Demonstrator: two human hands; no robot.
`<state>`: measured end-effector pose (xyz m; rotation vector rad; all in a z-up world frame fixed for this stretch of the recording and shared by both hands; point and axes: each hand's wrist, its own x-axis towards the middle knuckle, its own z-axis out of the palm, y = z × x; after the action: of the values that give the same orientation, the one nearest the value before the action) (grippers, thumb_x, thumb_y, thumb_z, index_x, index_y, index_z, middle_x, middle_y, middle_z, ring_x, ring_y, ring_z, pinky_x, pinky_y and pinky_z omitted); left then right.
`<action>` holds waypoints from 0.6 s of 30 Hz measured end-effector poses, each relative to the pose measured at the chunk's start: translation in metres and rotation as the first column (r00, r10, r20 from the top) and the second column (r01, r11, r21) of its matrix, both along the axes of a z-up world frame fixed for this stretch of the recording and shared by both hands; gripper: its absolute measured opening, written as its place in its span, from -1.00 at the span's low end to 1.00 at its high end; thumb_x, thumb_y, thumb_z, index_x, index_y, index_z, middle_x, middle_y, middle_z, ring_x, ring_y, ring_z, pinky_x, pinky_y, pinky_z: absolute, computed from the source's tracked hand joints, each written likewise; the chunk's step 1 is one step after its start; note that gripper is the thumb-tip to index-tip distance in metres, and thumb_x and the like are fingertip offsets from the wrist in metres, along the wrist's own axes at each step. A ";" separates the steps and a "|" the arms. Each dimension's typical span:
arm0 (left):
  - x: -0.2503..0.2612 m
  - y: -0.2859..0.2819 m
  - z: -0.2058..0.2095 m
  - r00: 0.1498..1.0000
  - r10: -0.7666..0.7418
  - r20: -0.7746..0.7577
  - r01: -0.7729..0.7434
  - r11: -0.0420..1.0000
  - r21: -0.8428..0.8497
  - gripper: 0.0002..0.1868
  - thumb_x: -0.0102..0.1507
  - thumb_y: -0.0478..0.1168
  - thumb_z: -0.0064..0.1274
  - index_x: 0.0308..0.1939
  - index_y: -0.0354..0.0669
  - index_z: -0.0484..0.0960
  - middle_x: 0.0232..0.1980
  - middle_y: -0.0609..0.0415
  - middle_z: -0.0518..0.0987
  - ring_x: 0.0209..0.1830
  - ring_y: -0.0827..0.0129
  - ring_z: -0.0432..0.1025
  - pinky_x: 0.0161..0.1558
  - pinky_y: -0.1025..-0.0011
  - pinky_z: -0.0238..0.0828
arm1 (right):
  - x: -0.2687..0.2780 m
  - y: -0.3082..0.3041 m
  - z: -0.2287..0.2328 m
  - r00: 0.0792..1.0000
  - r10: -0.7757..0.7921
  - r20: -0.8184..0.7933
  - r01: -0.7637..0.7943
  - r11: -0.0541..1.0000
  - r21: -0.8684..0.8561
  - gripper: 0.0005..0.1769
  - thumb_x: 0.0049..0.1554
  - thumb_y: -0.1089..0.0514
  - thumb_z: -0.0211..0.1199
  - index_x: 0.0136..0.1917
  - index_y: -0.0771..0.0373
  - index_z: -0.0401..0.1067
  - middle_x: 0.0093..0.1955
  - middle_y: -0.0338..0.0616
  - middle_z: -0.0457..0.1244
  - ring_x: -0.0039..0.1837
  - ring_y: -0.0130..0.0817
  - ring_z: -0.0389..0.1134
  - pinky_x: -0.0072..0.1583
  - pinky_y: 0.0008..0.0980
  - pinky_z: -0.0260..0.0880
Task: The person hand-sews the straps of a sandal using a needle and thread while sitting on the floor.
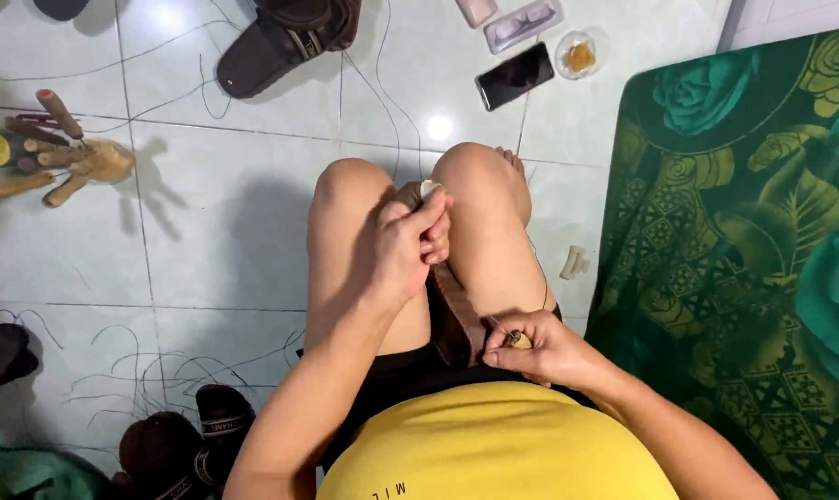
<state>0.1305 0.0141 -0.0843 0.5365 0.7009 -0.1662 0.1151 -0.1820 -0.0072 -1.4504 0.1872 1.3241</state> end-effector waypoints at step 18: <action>-0.158 0.138 0.037 0.974 -0.102 -0.202 0.218 0.659 0.720 -0.85 0.29 -0.22 -0.03 -0.22 -0.24 0.54 -0.39 0.05 0.51 -0.36 0.37 0.43 -0.16 0.41 0.48 | -0.014 -0.040 0.023 0.254 0.620 0.742 -0.526 0.733 -0.432 -0.50 0.17 0.12 0.04 0.38 -0.06 0.18 -0.10 -0.28 0.29 -0.28 -0.31 0.31 -0.36 -0.35 0.23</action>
<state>-0.0273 0.1518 -0.0476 1.3980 0.8565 -0.0768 0.1012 -0.2224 0.0157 -2.2278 -1.1041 0.9217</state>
